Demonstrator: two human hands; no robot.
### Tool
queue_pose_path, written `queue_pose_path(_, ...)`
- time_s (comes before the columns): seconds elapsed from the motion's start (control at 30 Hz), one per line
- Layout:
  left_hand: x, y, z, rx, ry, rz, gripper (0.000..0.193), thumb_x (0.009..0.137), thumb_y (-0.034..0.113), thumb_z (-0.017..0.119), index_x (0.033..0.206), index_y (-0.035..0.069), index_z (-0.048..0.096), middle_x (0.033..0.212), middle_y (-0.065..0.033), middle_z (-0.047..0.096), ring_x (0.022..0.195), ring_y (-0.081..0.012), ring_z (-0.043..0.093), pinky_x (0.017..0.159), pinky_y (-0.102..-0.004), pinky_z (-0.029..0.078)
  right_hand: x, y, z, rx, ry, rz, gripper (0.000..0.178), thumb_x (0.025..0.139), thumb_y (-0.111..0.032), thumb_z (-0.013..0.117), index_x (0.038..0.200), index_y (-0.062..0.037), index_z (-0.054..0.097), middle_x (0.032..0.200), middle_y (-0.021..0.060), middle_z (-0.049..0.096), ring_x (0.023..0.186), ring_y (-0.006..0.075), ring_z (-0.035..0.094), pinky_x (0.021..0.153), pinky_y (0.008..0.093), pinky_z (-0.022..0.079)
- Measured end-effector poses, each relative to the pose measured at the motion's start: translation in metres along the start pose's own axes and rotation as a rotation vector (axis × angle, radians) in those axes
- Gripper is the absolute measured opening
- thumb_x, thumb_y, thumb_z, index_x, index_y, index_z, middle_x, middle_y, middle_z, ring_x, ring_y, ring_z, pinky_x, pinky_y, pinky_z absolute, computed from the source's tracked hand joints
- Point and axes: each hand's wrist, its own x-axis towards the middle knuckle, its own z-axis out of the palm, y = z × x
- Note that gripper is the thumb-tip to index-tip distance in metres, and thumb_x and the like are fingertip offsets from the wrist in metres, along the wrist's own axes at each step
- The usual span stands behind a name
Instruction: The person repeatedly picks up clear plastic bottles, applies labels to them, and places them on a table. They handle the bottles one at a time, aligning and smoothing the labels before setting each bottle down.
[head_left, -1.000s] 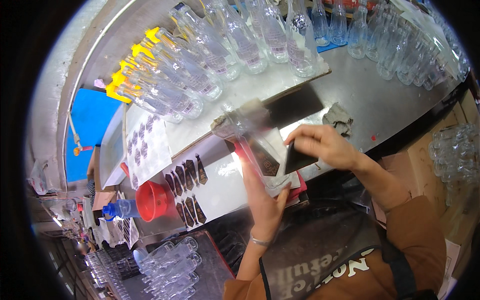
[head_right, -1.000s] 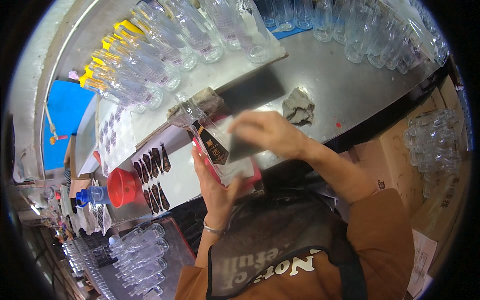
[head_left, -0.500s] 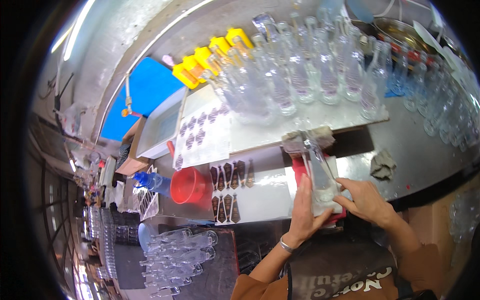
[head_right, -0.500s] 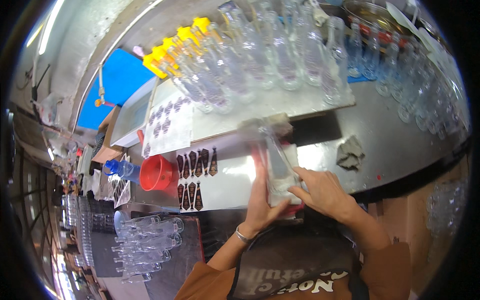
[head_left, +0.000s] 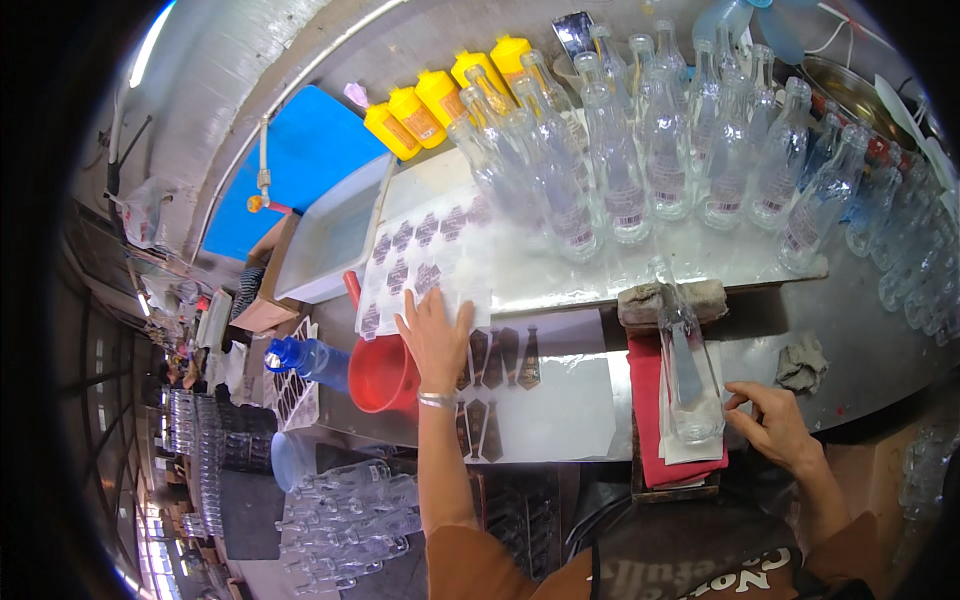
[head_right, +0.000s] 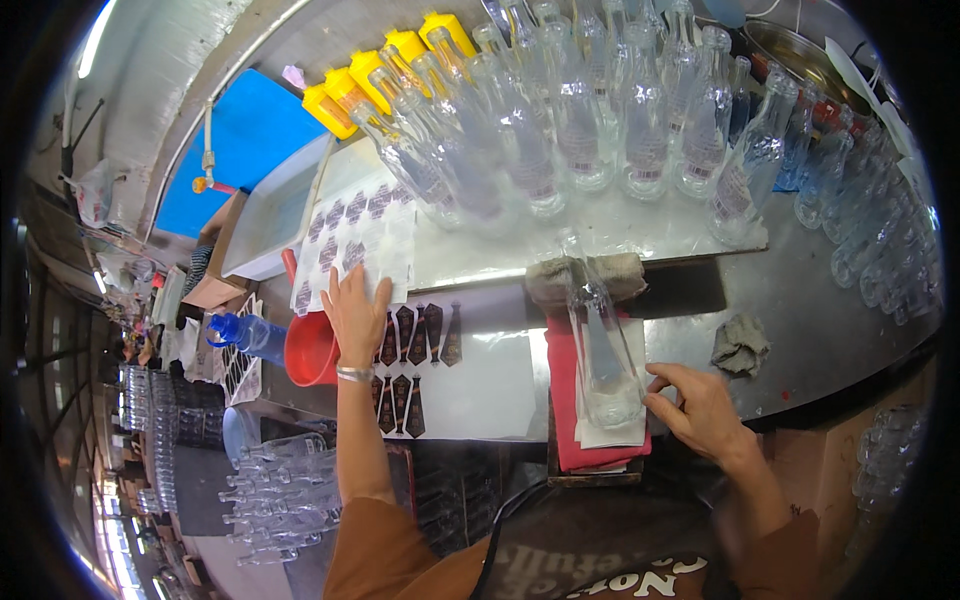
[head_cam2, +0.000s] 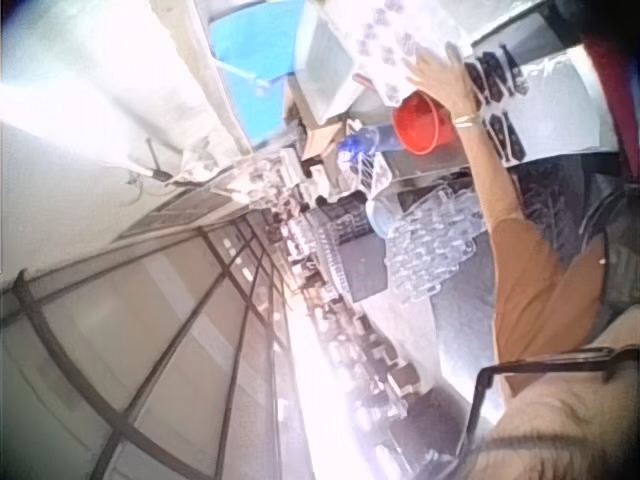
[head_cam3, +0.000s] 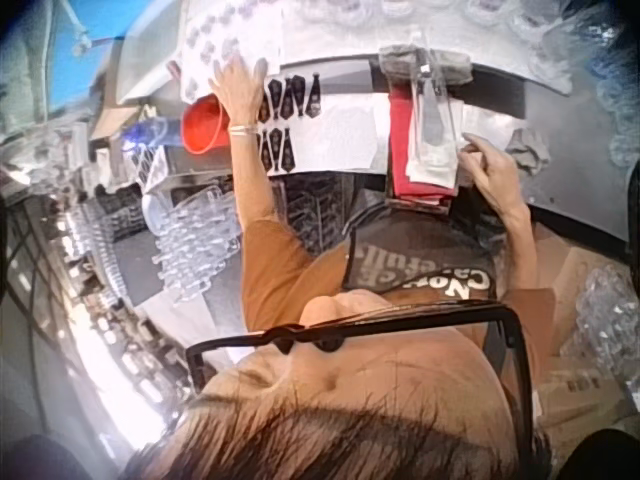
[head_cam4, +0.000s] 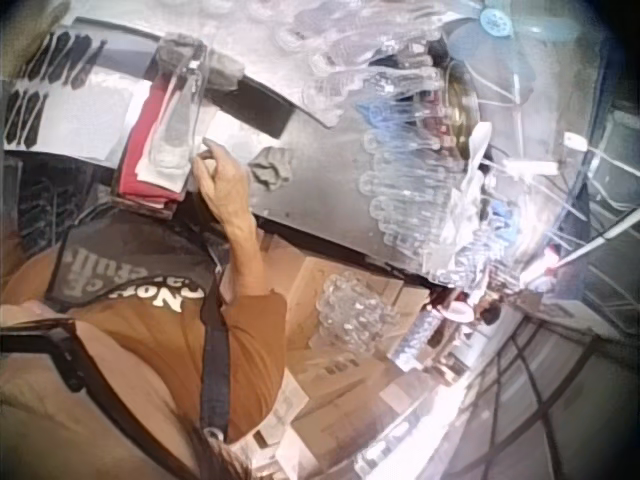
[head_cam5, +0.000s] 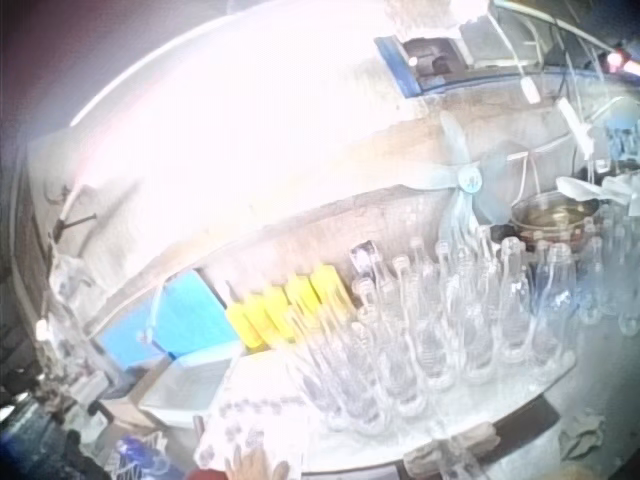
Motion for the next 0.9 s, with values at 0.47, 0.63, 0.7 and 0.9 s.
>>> queue_pose_path(0.47,-0.041,-0.033,-0.003,-0.226,0.281,0.214,0.024,0.094,0.005,0.061,0.117,0.002,0.069,0.112,-0.0106,0.073,0.101,-0.0252,0.069,0.090,-0.0358,0.053,-0.019,0.010,0.034,-0.204,0.132,-0.293,0.072,0.080,-0.023,0.079,0.140,0.0001,0.048,0.100,0.0135,0.063,0.068,0.0277,0.065,0.060,0.0374,0.053)
queue_pose_path(0.63,-0.077,0.062,-0.029,-1.131,-0.061,-0.226,0.031,0.096,0.006,0.060,0.126,-0.001,0.066,0.118,-0.0062,0.070,0.104,-0.0089,0.062,0.081,-0.0211,0.048,-0.015,0.011,0.042,-0.213,0.154,-0.260,0.064,0.082,-0.024,0.076,0.136,-0.0011,0.050,0.096,0.0150,0.062,0.070,0.0332,0.065,0.059,0.0425,0.052)
queue_pose_path(0.7,-0.098,0.128,-0.051,-1.118,-0.067,-0.009,0.038,0.090,0.004,0.066,0.128,0.000,0.064,0.128,-0.0103,0.067,0.115,-0.0159,0.061,0.089,-0.0277,0.048,-0.017,0.010,0.040,-0.231,0.148,-0.243,0.064,0.081,-0.026,0.076,0.135,-0.0003,0.051,0.100,0.0164,0.063,0.070,0.0342,0.066,0.058,0.0435,0.053)
queue_pose_path(0.9,-0.140,0.204,-0.072,-0.532,-0.080,0.768,0.064,0.077,0.022,0.080,0.136,0.007,0.060,0.151,-0.0197,0.047,0.142,-0.0342,0.043,0.120,-0.0518,0.022,-0.018,0.002,0.040,-0.270,0.173,-0.259,0.068,0.078,-0.023,0.077,0.137,-0.0014,0.051,0.098,0.0117,0.063,0.071,0.0297,0.067,0.059,0.0392,0.052)
